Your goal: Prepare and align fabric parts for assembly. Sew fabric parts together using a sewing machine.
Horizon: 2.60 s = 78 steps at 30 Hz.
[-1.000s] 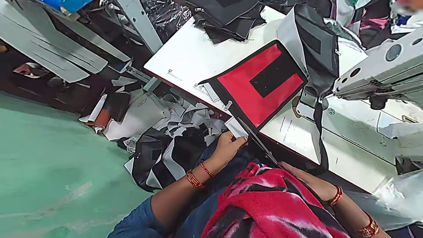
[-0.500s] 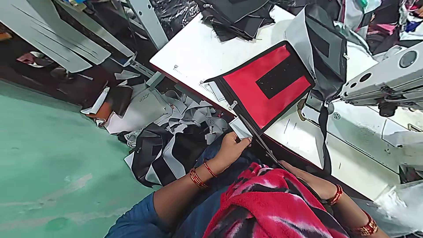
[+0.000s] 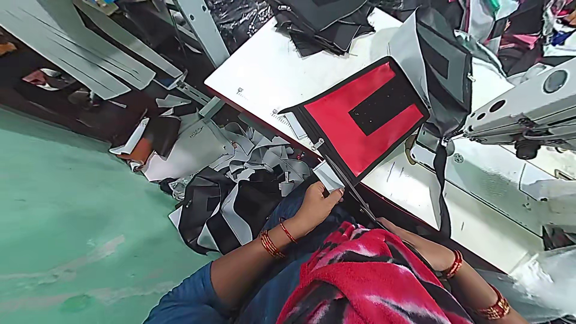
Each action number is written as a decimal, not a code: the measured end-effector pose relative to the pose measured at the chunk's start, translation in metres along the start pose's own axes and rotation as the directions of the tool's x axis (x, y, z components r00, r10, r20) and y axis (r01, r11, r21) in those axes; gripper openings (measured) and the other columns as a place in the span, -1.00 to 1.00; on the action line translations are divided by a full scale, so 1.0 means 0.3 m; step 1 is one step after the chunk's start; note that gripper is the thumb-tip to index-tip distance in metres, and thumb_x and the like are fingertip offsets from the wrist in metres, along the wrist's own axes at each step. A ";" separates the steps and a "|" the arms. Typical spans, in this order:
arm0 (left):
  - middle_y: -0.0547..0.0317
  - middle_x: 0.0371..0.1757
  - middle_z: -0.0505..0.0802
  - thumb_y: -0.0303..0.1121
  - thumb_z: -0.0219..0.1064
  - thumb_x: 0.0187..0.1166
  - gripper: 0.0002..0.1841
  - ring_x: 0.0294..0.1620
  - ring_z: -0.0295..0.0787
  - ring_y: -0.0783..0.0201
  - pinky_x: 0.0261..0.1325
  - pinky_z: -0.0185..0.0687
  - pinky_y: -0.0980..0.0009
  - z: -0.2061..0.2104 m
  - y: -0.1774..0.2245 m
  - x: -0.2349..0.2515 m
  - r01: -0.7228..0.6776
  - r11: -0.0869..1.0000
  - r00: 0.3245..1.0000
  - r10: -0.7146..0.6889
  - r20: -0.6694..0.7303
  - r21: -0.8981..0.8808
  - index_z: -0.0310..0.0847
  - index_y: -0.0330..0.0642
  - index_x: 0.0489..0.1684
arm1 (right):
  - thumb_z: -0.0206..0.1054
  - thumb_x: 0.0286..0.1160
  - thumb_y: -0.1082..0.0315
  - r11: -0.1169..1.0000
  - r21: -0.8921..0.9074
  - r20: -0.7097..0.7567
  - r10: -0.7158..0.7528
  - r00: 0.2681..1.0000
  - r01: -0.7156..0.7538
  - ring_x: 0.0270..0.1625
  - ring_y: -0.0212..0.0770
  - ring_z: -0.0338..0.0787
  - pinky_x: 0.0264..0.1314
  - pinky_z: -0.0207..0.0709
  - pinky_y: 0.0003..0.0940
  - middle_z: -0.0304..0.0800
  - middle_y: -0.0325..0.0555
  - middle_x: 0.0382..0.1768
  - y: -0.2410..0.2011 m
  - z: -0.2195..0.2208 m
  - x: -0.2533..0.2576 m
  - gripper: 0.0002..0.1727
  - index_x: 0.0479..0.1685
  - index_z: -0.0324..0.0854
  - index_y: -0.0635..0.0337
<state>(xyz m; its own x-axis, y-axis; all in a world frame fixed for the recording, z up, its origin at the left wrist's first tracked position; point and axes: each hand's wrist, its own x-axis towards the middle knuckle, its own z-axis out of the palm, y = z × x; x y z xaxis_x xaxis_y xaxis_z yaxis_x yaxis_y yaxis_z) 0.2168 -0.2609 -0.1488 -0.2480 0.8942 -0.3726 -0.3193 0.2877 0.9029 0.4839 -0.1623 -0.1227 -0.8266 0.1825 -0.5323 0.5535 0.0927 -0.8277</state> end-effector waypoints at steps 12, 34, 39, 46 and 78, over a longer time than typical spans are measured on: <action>0.24 -0.26 0.84 -0.50 0.30 0.63 -0.89 -0.27 0.80 0.49 -0.11 0.75 0.54 -0.002 -0.013 0.002 -0.019 1.000 1.000 0.019 0.007 -0.003 0.64 -0.35 -0.04 | 0.32 0.46 -0.25 0.998 0.057 -0.155 -0.028 0.988 0.038 0.08 -0.73 0.68 0.23 0.56 -0.67 0.78 -0.36 0.04 0.008 0.039 0.006 -0.26 0.37 0.53 0.23; 0.19 -0.18 0.89 -0.54 0.33 0.56 -0.87 -0.16 0.84 0.46 -0.04 0.78 0.48 -0.019 -0.019 0.005 -0.093 0.995 0.993 0.091 -0.074 -0.034 0.67 -0.37 -0.04 | 0.15 0.68 -0.18 0.983 0.070 -0.099 -0.163 0.982 0.170 0.25 -0.80 0.60 0.39 0.46 -0.73 0.74 -0.30 0.22 -0.029 0.067 0.007 -0.25 0.51 0.39 0.36; 0.18 -0.16 0.89 -0.54 0.33 0.58 -0.86 -0.16 0.85 0.47 -0.04 0.78 0.49 -0.024 -0.012 0.005 -0.083 0.996 0.994 0.079 -0.075 -0.044 0.66 -0.37 -0.01 | 0.18 0.64 -0.19 0.985 0.060 -0.125 -0.155 0.980 0.164 0.17 -0.78 0.62 0.32 0.48 -0.74 0.75 -0.34 0.13 -0.024 0.073 0.021 -0.28 0.42 0.47 0.32; 0.15 -0.15 0.88 -0.55 0.32 0.58 -0.84 -0.14 0.85 0.45 -0.03 0.79 0.48 -0.018 -0.021 0.007 -0.077 0.995 0.994 0.072 -0.079 -0.061 0.63 -0.39 0.02 | 0.21 0.61 -0.15 0.992 0.030 -0.203 -0.112 0.973 0.121 0.10 -0.78 0.65 0.26 0.51 -0.74 0.78 -0.33 0.04 -0.029 0.080 0.016 -0.35 0.29 0.58 0.32; 0.31 -0.39 0.69 -0.50 0.21 0.62 -0.87 -0.35 0.58 0.58 -0.18 0.52 0.61 -0.057 -0.023 0.056 -0.225 0.969 0.945 0.244 -0.217 0.106 0.66 -0.32 -0.27 | 0.33 0.42 -0.17 0.998 0.040 -0.303 -0.036 0.952 0.051 -0.06 -0.79 0.70 0.08 0.57 -0.74 0.83 -0.46 -0.13 -0.028 0.100 0.004 -0.40 0.11 0.68 0.22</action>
<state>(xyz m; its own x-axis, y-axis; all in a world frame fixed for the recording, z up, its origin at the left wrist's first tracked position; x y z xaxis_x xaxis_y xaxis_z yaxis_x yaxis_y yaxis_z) 0.1992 -0.2536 -0.1651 -0.5105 0.8411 -0.1788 -0.1568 0.1133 0.9811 0.4754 -0.1922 -0.1218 -0.7763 0.4675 -0.4228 0.5062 0.0626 -0.8602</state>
